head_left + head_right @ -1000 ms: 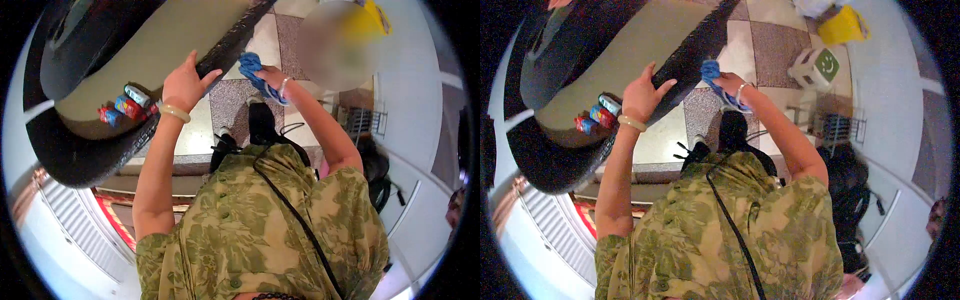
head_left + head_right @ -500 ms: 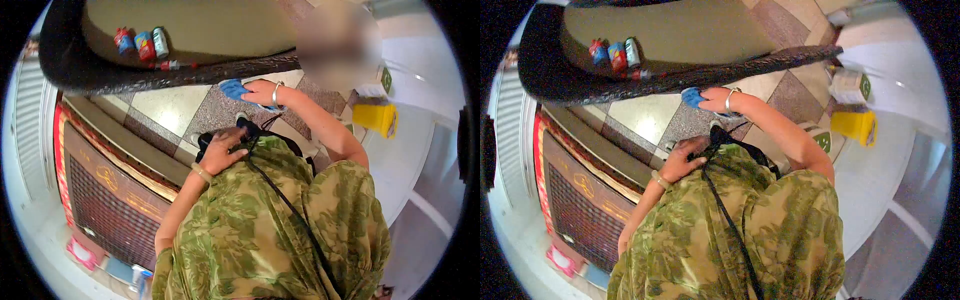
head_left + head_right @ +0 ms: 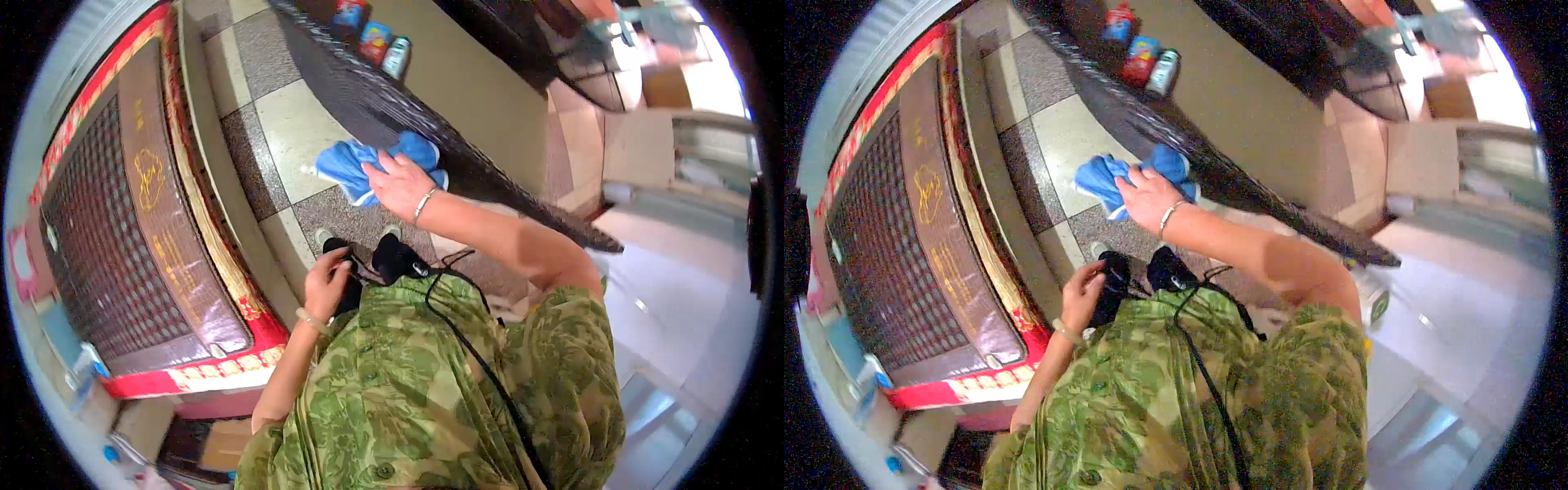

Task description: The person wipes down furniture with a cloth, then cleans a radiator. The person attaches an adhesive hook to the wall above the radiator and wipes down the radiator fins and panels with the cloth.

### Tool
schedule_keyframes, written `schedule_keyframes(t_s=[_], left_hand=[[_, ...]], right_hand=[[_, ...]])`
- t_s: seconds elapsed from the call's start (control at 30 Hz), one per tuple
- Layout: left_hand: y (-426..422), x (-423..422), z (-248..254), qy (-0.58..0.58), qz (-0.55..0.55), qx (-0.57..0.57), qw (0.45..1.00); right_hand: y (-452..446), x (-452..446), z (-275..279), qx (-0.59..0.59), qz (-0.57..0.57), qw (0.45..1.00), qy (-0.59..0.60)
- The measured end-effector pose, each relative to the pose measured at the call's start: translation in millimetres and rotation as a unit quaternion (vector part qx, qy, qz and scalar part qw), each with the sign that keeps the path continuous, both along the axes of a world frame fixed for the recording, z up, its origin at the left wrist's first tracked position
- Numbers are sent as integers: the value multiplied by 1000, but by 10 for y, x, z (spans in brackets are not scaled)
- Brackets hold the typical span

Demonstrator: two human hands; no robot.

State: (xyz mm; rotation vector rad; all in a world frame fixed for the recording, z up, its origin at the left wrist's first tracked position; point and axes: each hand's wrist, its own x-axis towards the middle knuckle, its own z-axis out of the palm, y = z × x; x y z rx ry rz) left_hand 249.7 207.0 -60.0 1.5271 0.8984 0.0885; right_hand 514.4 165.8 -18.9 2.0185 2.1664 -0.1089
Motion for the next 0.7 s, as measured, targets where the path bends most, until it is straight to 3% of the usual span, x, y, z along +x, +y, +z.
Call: schedule_keyframes(t_s=[0.07,0.13,0.17,0.23,0.27,0.33,0.4,0.5,0.53,0.57,0.6,0.63,0.7], left_hand=[[73,-372,-215,22,102,-43,994],[146,-691,-240,97,124,-1,988],[81,-953,-526,102,162,-20,981],[-38,-1432,-882,135,206,-17,969],[-122,-1627,-944,167,213,-2,963],[-509,-2157,-1499,142,326,-55,933],[-667,-2389,-1328,205,324,-9,924],[-1172,-2719,-1615,318,345,-50,882],[-1242,-2709,-1650,319,348,-59,880],[-1303,-2686,-1682,284,371,-104,878],[-1335,-2621,-1730,247,394,-147,873],[-1071,-2325,-1390,230,393,-128,881],[-840,-1882,-1358,97,444,-36,890]], right_hand=[[330,110,-131,-23,56,990,-128],[463,518,-1100,-53,38,961,-270],[391,664,-1185,-195,152,909,-337],[257,848,-1300,-353,282,785,-425],[176,882,-1328,-397,282,766,-420],[-51,907,-1409,-456,212,780,-372],[-269,907,-1481,-489,75,826,-268],[-329,958,-1515,-495,-148,850,-104],[-196,989,-1549,-492,-167,849,-98],[44,1003,-1571,-482,-106,858,-143],[450,883,-1421,-437,36,860,-263],[696,1092,-1671,-391,98,868,-290],[1583,1039,-1683,-284,40,893,-348]])
